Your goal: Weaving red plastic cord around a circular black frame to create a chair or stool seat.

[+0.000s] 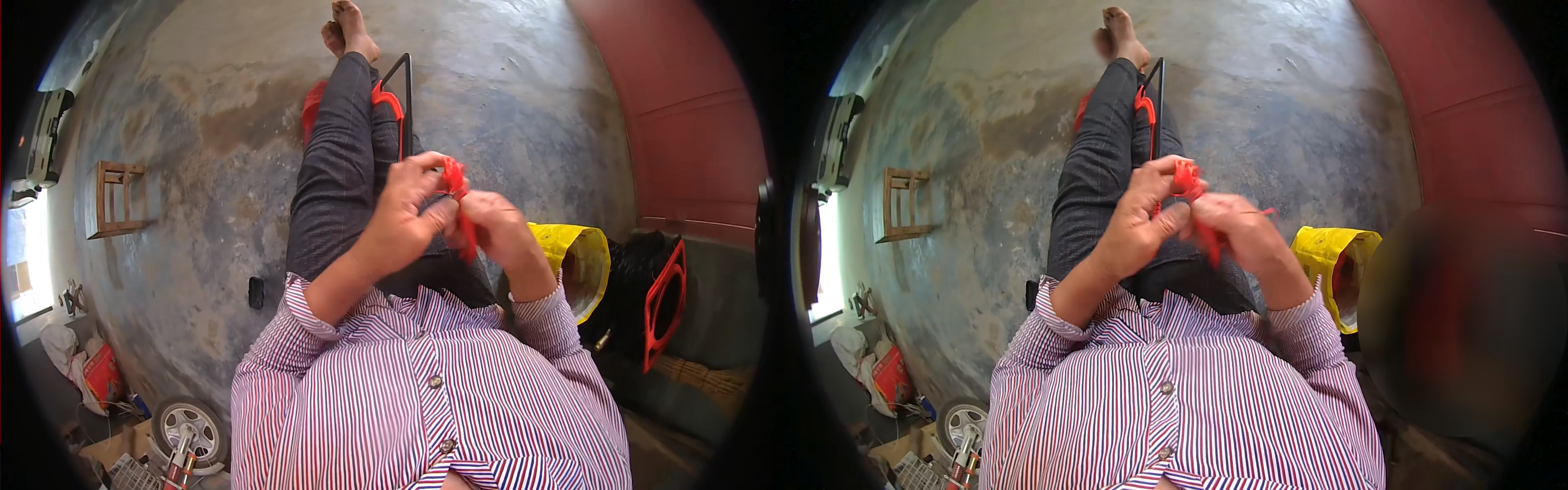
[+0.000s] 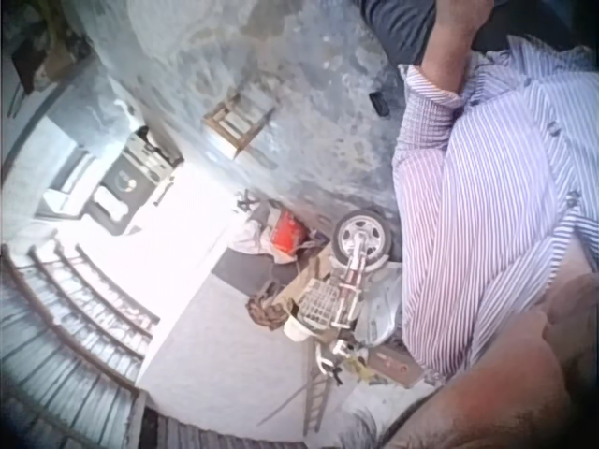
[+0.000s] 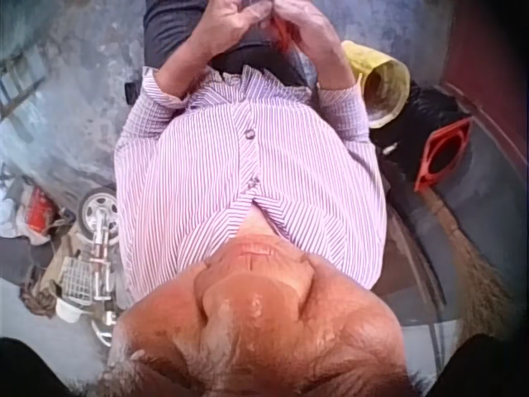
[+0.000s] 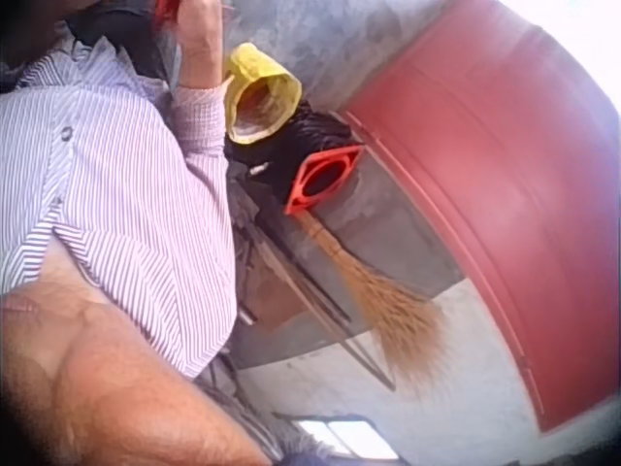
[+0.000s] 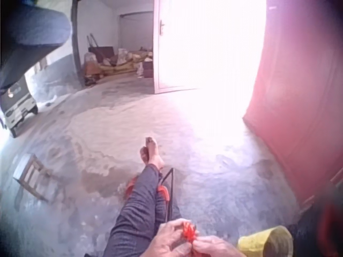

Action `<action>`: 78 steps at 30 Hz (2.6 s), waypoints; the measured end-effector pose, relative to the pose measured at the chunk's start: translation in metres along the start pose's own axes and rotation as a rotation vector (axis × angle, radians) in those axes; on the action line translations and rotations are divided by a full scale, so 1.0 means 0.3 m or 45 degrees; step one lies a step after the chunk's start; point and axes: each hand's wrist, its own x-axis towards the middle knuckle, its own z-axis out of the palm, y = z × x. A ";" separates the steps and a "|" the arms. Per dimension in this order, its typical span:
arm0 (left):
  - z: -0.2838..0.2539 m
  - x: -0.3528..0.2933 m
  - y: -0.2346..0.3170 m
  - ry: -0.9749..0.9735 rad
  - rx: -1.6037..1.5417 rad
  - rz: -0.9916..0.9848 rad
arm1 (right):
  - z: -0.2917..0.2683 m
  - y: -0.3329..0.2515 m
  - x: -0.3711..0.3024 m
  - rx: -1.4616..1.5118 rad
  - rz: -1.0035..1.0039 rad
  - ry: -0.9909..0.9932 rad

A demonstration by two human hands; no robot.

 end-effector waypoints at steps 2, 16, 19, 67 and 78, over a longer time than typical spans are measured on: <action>0.010 0.014 0.050 0.028 -0.418 -0.098 | 0.031 0.005 0.020 0.241 -0.076 -0.162; -0.199 0.069 0.027 0.487 -1.700 -0.325 | 0.053 -0.096 0.145 0.074 0.035 -0.242; -0.227 0.072 0.031 0.489 -1.774 -0.316 | 0.025 -0.095 0.168 0.123 -0.153 -0.165; 0.029 -0.014 -0.247 0.196 -1.258 -0.843 | 0.041 0.014 0.108 -0.258 -0.057 0.316; 0.025 -0.011 -0.256 0.252 -1.298 -0.921 | 0.133 -0.090 0.008 -0.249 -0.238 0.153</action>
